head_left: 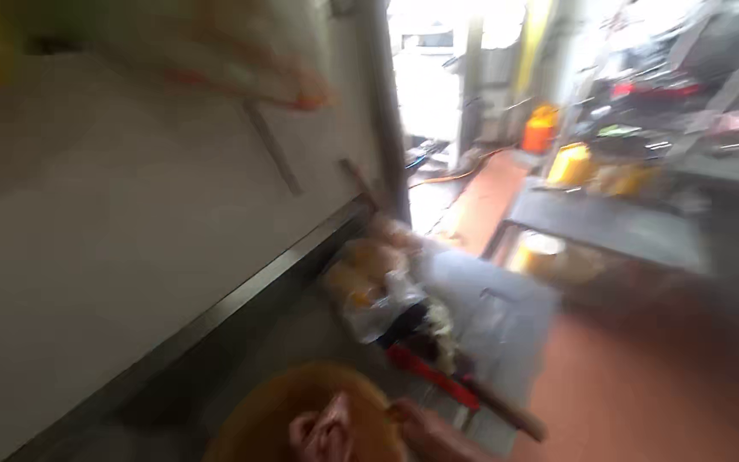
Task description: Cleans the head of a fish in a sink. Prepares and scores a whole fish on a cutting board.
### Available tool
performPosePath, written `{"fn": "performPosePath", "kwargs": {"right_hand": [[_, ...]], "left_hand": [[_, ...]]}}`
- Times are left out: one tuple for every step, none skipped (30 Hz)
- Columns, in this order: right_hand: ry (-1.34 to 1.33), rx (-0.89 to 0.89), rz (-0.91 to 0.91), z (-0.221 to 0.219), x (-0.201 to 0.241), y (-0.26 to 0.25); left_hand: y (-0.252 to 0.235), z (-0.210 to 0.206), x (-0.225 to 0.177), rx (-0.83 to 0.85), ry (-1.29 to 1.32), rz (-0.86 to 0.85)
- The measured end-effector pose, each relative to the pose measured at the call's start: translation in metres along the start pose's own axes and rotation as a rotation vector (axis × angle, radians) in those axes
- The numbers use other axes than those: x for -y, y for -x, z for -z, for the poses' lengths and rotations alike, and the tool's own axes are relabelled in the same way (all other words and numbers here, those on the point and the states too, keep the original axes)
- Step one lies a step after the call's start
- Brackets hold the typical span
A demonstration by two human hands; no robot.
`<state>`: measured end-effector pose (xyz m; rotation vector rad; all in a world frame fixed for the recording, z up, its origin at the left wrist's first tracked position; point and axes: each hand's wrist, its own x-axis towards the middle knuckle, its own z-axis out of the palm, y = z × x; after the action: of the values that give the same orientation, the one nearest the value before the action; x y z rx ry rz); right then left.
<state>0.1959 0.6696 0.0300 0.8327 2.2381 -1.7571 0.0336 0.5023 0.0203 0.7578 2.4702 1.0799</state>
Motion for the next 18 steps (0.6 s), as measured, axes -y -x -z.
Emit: {"fn": "performPosePath", "kwargs": {"right_hand": [[-0.128,0.056,0.005,0.005,-0.008,0.003],[-0.223,0.099,0.005,0.006,-0.012,0.005],[-0.283,0.137,-0.007,0.002,-0.011,0.01],[-0.285,0.167,-0.016,-0.006,-0.009,0.014],[-0.218,0.184,-0.007,-0.015,-0.006,0.015],[-0.104,0.176,0.032,-0.025,-0.002,0.014],[0.024,0.152,0.09,-0.033,0.002,0.013],[0.137,0.122,0.16,-0.039,0.008,0.01],[0.229,0.092,0.225,-0.043,0.011,0.008],[0.316,0.075,0.266,-0.047,0.015,0.005],[0.398,0.069,0.284,-0.05,0.017,0.001],[0.472,0.067,0.299,-0.053,0.019,-0.003],[0.528,0.076,0.303,-0.056,0.022,-0.007],[0.566,0.091,0.3,-0.06,0.026,-0.01],[0.583,0.116,0.292,-0.062,0.031,-0.014],[0.582,0.155,0.278,-0.064,0.036,-0.017],[0.559,0.201,0.265,-0.064,0.039,-0.018],[0.515,0.248,0.256,-0.061,0.04,-0.016]], "left_hand": [[-0.001,-0.003,0.019,-0.107,0.144,0.029],[-0.005,-0.005,0.03,-0.178,0.249,0.049],[-0.007,-0.004,0.036,-0.223,0.318,0.052],[-0.008,-0.003,0.041,-0.247,0.351,0.041],[-0.009,-0.001,0.043,-0.265,0.345,0.021],[-0.009,0.0,0.045,-0.298,0.308,-0.002],[-0.01,0.001,0.049,-0.33,0.243,-0.027],[-0.011,0.001,0.052,-0.352,0.18,-0.048],[-0.011,0.002,0.054,-0.367,0.134,-0.061],[-0.009,0.001,0.055,-0.376,0.117,-0.066],[-0.008,0.0,0.056,-0.383,0.12,-0.066],[-0.007,-0.001,0.058,-0.391,0.129,-0.062],[-0.006,-0.002,0.059,-0.388,0.139,-0.051],[-0.005,-0.002,0.061,-0.383,0.133,-0.041],[-0.005,-0.002,0.062,-0.384,0.123,-0.032],[-0.006,-0.002,0.063,-0.394,0.124,-0.024],[-0.006,0.0,0.064,-0.401,0.118,-0.013],[-0.005,0.001,0.065,-0.413,0.125,-0.003]]}}
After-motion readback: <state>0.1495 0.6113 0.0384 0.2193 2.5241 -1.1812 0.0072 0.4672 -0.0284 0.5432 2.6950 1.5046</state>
